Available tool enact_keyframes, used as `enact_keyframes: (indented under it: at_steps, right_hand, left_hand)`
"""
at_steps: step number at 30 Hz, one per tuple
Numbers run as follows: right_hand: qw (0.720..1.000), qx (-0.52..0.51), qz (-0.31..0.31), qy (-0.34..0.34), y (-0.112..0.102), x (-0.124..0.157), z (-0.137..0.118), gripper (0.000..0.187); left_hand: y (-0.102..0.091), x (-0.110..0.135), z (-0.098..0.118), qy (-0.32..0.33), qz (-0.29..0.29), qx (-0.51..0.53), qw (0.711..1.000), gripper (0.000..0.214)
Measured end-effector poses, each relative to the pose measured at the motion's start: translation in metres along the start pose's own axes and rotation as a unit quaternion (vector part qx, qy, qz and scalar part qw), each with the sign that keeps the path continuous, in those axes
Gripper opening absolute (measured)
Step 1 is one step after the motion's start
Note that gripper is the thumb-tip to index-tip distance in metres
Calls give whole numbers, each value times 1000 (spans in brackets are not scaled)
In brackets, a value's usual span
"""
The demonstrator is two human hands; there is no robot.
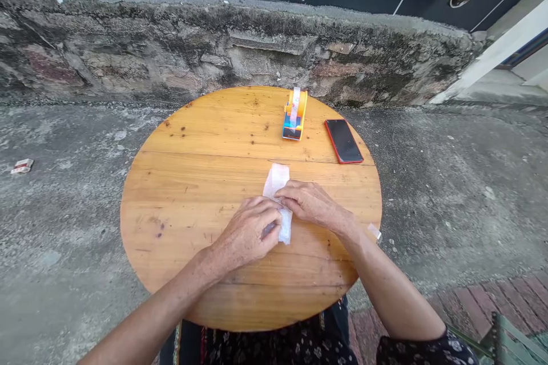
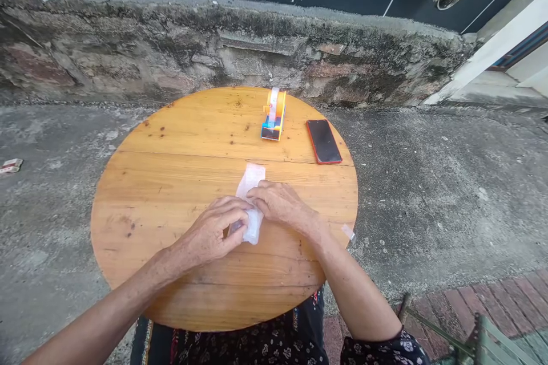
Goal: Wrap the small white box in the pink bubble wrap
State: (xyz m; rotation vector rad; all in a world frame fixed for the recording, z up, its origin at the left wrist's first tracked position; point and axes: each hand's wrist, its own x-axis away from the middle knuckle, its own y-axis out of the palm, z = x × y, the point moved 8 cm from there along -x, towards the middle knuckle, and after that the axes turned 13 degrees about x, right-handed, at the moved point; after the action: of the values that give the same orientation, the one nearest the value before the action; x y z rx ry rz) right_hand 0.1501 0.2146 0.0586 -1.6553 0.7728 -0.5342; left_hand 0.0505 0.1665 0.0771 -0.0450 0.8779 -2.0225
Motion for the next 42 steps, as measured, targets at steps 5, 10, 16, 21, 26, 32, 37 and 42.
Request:
enact_keyframes:
  at_steps: [5,10,16,21,26,32,37,42]
  right_hand:
    - [1000,16,-6,21,-3,0,-1,27]
    - [999,29,-31,8,-1,-2,-4,28]
    - [998,49,-19,29,5,0,3,27]
    - [996,33,39,78,-10,-4,16,27]
    - [991,16,98,86,-26,-28,29,38]
    - [995,-7,50,89,-15,-50,40,47]
    - [989,25,44,136,-16,-47,46,37]
    - [986,60,36,150,-8,-45,47,34]
  left_hand:
    - [1,-1,-1,-5,-2,10,1000,10]
    - [1,-1,-2,-12,-4,12,1000,11]
    - [1,-1,-3,-19,-9,17,1000,11]
    - [1,0,-4,-18,-2,22,1000,13]
    - [1,0,-4,-13,2,27,1000,14]
    - [0,0,-3,-14,0,24,1000,14]
    - [0,0,-4,-16,5,29,999,15]
    - [1,0,-5,-23,4,25,999,13]
